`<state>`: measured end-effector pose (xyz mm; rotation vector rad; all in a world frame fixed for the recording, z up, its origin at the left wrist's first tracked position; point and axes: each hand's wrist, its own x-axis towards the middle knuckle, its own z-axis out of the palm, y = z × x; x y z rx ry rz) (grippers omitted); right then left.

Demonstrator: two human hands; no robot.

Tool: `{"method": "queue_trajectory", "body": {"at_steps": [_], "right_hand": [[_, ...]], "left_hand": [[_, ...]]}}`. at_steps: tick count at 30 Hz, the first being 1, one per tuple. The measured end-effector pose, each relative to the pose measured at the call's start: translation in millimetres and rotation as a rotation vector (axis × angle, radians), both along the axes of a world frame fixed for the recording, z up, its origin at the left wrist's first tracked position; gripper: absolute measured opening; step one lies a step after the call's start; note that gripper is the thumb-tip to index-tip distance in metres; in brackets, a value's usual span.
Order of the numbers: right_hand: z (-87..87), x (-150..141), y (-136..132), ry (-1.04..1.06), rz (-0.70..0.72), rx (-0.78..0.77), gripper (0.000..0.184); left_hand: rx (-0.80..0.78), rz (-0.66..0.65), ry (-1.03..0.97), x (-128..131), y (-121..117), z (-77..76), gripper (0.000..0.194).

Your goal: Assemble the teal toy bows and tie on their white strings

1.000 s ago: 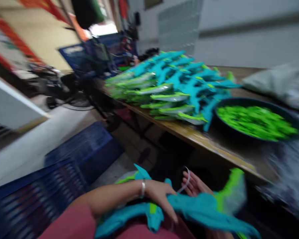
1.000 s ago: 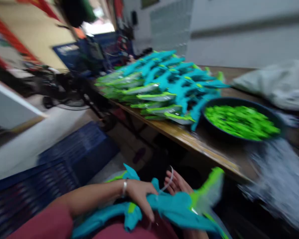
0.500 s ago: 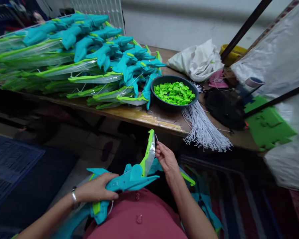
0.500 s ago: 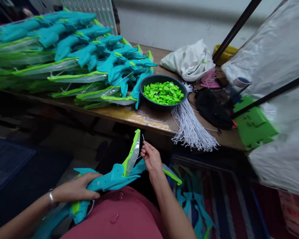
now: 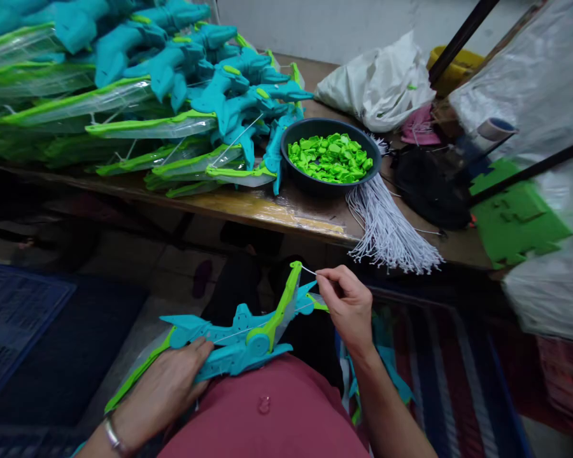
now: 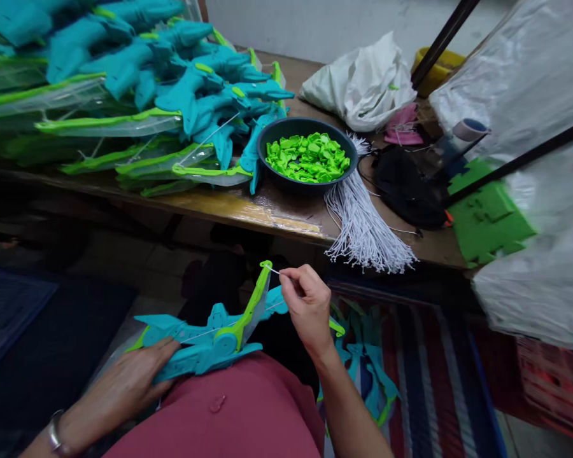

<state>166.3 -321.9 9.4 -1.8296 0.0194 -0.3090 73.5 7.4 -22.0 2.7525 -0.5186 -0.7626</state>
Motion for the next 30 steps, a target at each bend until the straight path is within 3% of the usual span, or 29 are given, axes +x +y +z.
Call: {"method": "queue_trajectory", "body": {"at_steps": [4,8,16,30], "right_hand": [[0.5,2.7,7.8,-0.207,0.007,-0.487,0.014],[-4.9,6.2,12.9,-0.276,-0.047,-0.696,0.016],[-9.0,12.2,15.1,-0.314,-0.081,-0.775,0.016],[-9.2,11.5,12.6,-0.305,-0.083,-0.758,0.016]], "left_hand": [[0.074,-0.023,0.058,1.2,-8.3,9.4,0.042],[0.066,-0.001,0.066,3.7,-15.2,18.7,0.033],[-0.001,0.028,0.042,4.9,-19.1,24.9,0.025],[0.031,0.024,0.057,6.0,-23.6,28.2,0.032]]}}
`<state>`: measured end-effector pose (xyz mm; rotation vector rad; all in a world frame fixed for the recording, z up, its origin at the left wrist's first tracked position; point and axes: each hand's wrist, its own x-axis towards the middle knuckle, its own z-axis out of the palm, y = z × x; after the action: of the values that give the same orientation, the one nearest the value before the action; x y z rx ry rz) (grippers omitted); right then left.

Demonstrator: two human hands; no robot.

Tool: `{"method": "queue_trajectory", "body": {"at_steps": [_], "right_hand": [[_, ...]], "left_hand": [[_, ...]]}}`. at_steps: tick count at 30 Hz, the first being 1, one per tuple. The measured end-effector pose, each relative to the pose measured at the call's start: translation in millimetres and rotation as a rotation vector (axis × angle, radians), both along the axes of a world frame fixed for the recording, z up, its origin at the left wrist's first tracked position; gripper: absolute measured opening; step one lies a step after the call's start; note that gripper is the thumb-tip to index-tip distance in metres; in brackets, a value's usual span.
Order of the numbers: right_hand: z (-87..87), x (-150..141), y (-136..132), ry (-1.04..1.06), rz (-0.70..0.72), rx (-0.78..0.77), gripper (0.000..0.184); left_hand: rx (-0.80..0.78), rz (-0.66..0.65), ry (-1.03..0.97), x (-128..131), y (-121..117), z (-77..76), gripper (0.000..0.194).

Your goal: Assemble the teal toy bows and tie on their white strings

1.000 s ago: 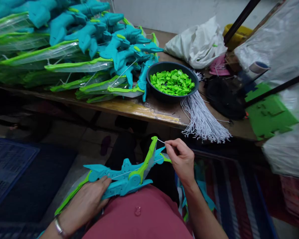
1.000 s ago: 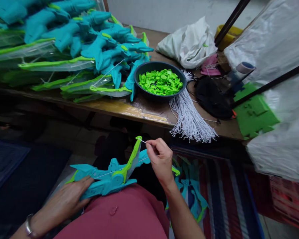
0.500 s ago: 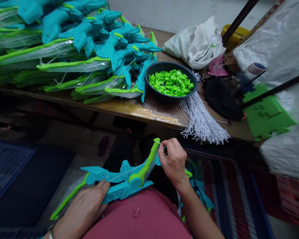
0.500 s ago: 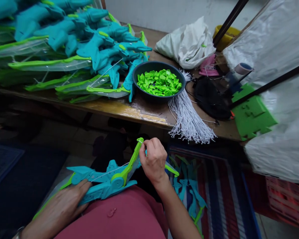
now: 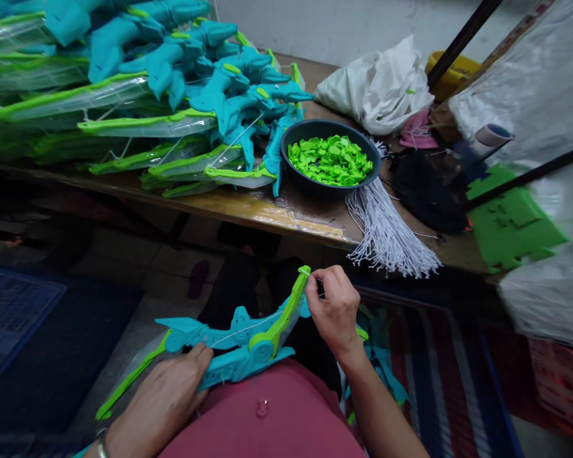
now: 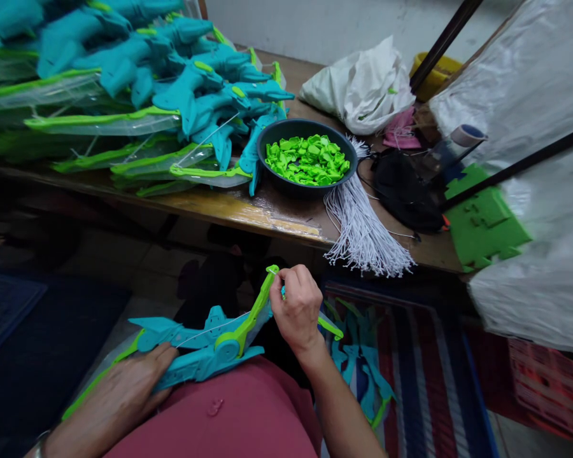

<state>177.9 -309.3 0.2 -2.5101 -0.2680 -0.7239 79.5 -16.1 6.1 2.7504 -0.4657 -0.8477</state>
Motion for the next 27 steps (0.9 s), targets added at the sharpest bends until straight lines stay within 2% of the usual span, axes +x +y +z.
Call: {"method": "queue_trajectory", "body": {"at_steps": [8,14,16,19,23,27], "right_hand": [[2.1,-0.5,1.5,-0.004,-0.023,-0.072,0.016],[4.7,2.6,6.1,0.055,-0.044,-0.179,0.015],[2.2,4.6,6.5,0.107,-0.022,-0.21,0.023],[-1.6,7.8,2.2,0.168,0.034,-0.204,0.02],[6.6,11.0,-14.0,0.126,0.068,-0.118,0.022],[30.8,15.5,-36.2,-0.063,-0.009,-0.01,0.02]], "left_hand": [[0.083,-0.037,0.072,0.2,-4.2,6.4,0.037],[0.106,-0.059,0.046,3.5,-12.8,11.3,0.036],[0.136,-0.082,0.036,3.7,-15.1,11.0,0.035],[0.179,-0.131,-0.051,6.7,-15.5,12.7,0.038],[0.178,-0.181,-0.276,28.7,-13.8,30.4,0.045],[0.067,-0.219,-0.511,75.0,-17.3,57.9,0.037]]}}
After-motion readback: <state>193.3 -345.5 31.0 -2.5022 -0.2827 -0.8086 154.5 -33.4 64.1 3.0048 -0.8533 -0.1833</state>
